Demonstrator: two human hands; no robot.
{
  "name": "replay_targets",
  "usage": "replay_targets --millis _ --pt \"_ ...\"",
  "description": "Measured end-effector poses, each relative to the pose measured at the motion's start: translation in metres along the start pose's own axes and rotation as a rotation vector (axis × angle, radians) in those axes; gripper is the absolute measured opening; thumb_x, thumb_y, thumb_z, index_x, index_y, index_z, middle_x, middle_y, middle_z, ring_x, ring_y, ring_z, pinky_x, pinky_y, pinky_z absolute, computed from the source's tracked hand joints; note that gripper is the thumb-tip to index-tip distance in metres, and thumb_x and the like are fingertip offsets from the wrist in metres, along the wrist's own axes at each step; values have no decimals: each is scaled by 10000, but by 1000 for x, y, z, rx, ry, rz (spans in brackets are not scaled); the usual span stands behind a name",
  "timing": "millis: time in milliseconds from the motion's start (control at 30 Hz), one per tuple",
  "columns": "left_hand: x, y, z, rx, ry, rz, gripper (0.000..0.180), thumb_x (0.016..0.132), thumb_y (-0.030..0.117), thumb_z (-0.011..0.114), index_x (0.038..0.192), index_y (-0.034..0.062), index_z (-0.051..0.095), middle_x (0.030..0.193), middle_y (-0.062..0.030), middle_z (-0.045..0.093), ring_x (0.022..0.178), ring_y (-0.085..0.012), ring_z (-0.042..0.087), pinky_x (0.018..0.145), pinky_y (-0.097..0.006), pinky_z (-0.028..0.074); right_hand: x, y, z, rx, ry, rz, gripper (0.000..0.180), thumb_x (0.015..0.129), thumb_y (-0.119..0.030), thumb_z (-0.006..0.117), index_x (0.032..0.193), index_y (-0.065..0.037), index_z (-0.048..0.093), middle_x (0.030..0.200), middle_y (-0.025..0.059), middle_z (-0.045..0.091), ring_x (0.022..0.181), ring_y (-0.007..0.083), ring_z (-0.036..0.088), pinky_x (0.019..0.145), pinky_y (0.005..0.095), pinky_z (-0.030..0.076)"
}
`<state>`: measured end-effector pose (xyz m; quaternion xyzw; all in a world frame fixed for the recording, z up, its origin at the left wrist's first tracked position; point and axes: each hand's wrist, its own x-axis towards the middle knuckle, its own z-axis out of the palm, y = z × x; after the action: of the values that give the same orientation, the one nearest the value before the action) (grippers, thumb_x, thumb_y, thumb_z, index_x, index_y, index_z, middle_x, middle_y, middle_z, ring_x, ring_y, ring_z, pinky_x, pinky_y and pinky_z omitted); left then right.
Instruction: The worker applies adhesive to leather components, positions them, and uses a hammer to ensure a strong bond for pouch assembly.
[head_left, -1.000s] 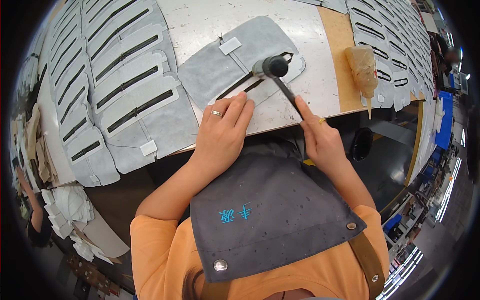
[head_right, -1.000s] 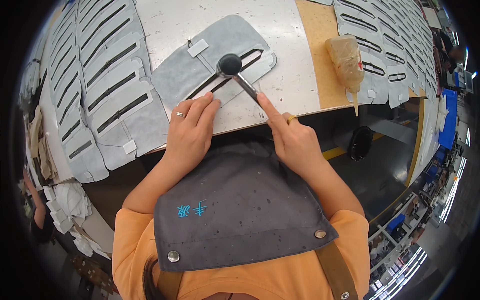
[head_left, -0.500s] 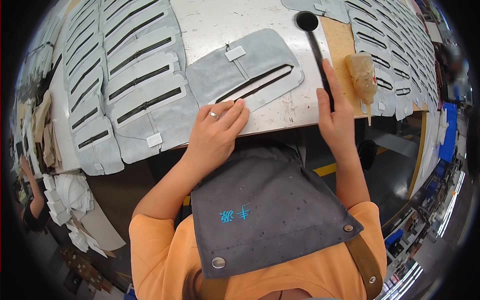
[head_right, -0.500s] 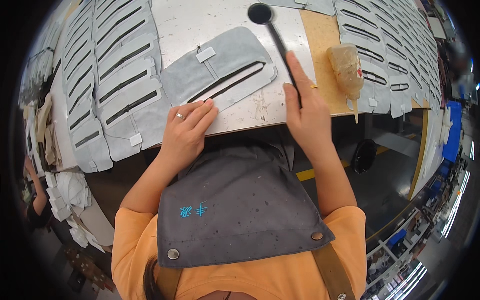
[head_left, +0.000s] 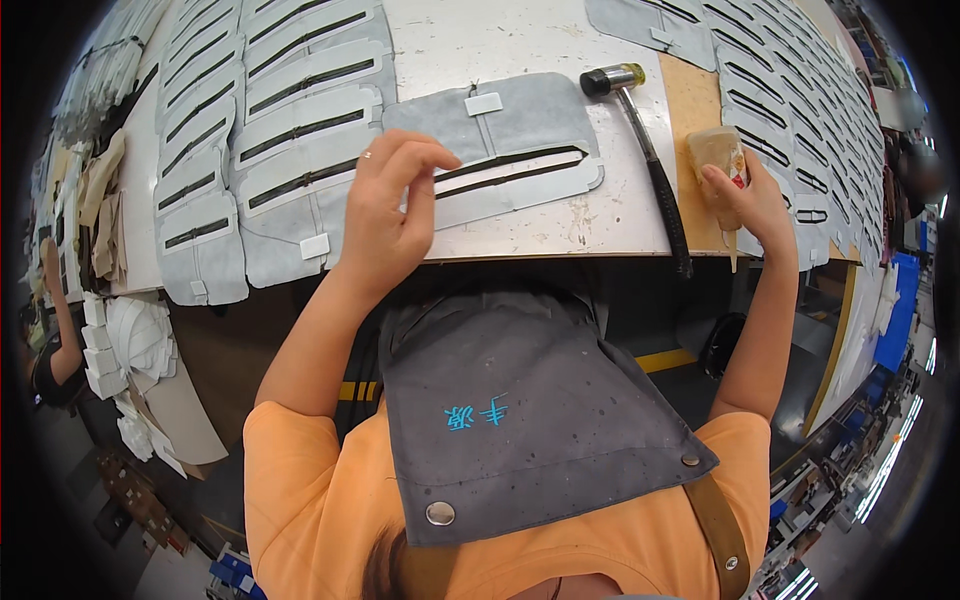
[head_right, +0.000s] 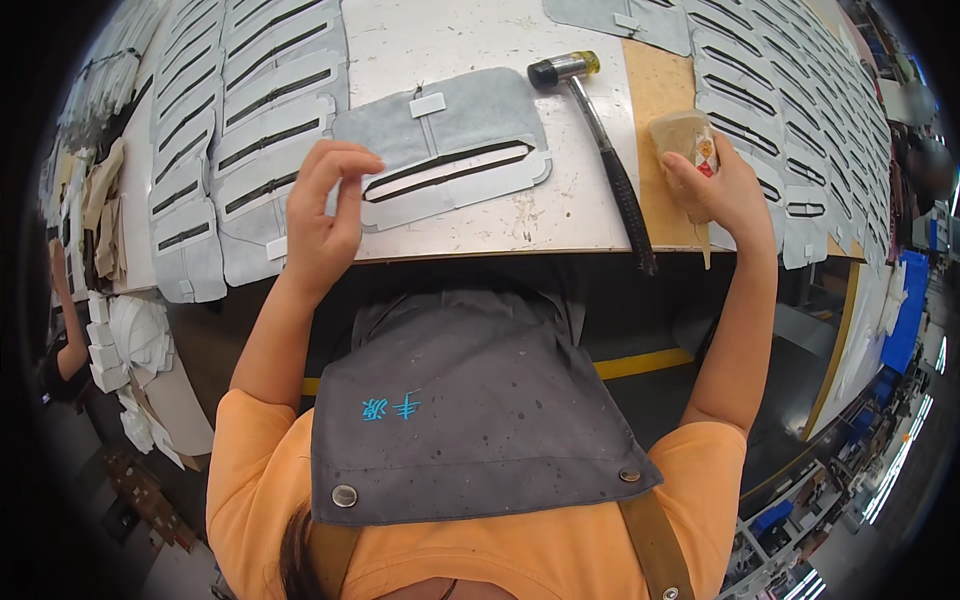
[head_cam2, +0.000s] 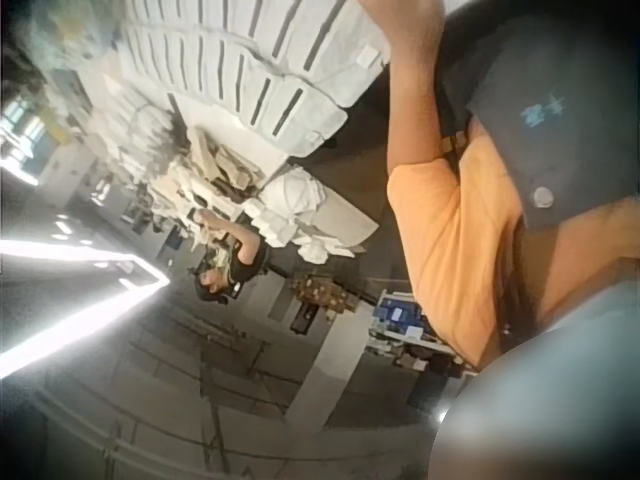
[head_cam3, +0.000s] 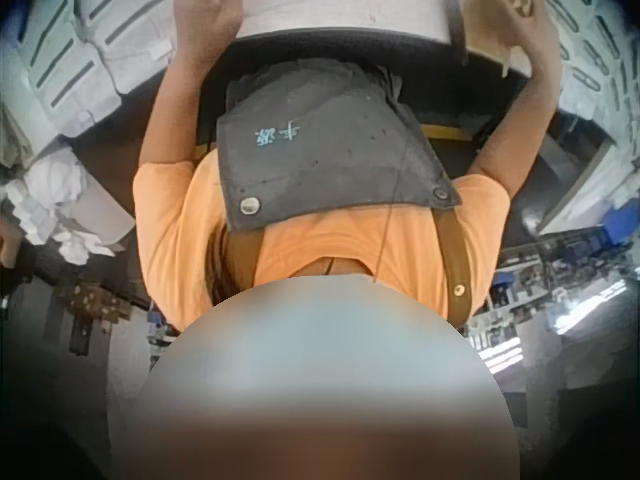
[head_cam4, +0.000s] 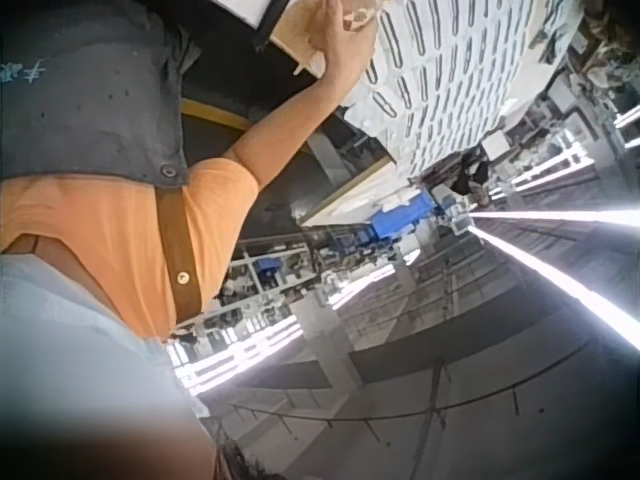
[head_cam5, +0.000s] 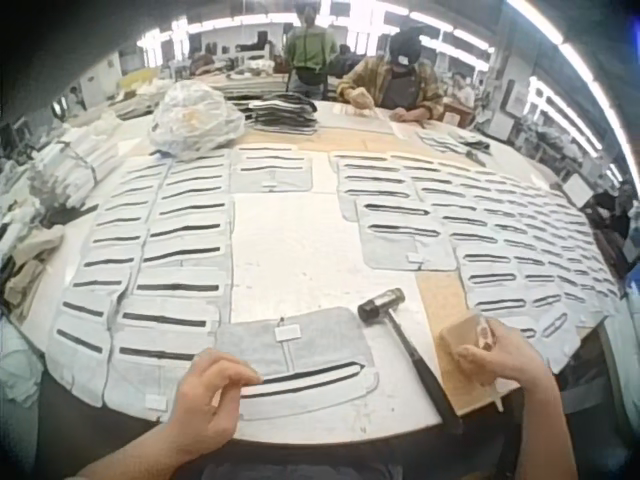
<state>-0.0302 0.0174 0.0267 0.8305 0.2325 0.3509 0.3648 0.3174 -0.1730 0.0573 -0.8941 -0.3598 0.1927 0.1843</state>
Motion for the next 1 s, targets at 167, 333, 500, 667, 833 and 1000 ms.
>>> replay_targets --millis 167,333,500,667,833,1000 --pt "4 4 40 115 -185 140 157 809 -4 597 955 55 607 948 -88 581 902 -274 546 785 -374 408 -2 61 -6 820 14 113 568 886 -489 612 1229 -43 539 1036 84 632 877 159 619 787 306 493" --pt "11 6 80 264 -276 163 216 838 85 635 1044 60 574 965 -95 544 918 -283 525 796 -391 395 -40 12 27 1601 95 -92 802 855 -659 529 1402 -95 366 1288 232 530 941 199 627 518 190 497" --pt "14 -2 91 173 -290 35 168 834 81 639 991 64 581 890 -64 528 874 -246 523 766 -366 370 -52 -15 69 1437 195 -167 724 817 -476 708 1352 -85 416 1247 163 552 979 223 621 630 301 537" --pt "16 0 91 87 -305 -20 89 826 78 628 902 65 584 862 -71 516 865 -254 505 741 -382 346 -60 -39 78 1345 271 -228 560 783 -290 799 1197 -25 532 1049 76 631 871 194 638 660 335 561" --pt "16 1 89 61 -286 -37 50 832 78 620 867 69 584 828 -56 514 829 -241 505 730 -376 345 -60 -46 87 1320 306 -254 538 780 -233 805 1190 -18 532 1039 76 632 872 177 637 690 326 565" --pt "16 2 90 46 -274 -40 45 834 79 619 862 74 584 822 -52 511 817 -234 505 723 -370 344 -60 -39 96 1251 288 -275 552 763 -183 821 1196 -14 525 1066 76 626 927 166 624 783 308 548"
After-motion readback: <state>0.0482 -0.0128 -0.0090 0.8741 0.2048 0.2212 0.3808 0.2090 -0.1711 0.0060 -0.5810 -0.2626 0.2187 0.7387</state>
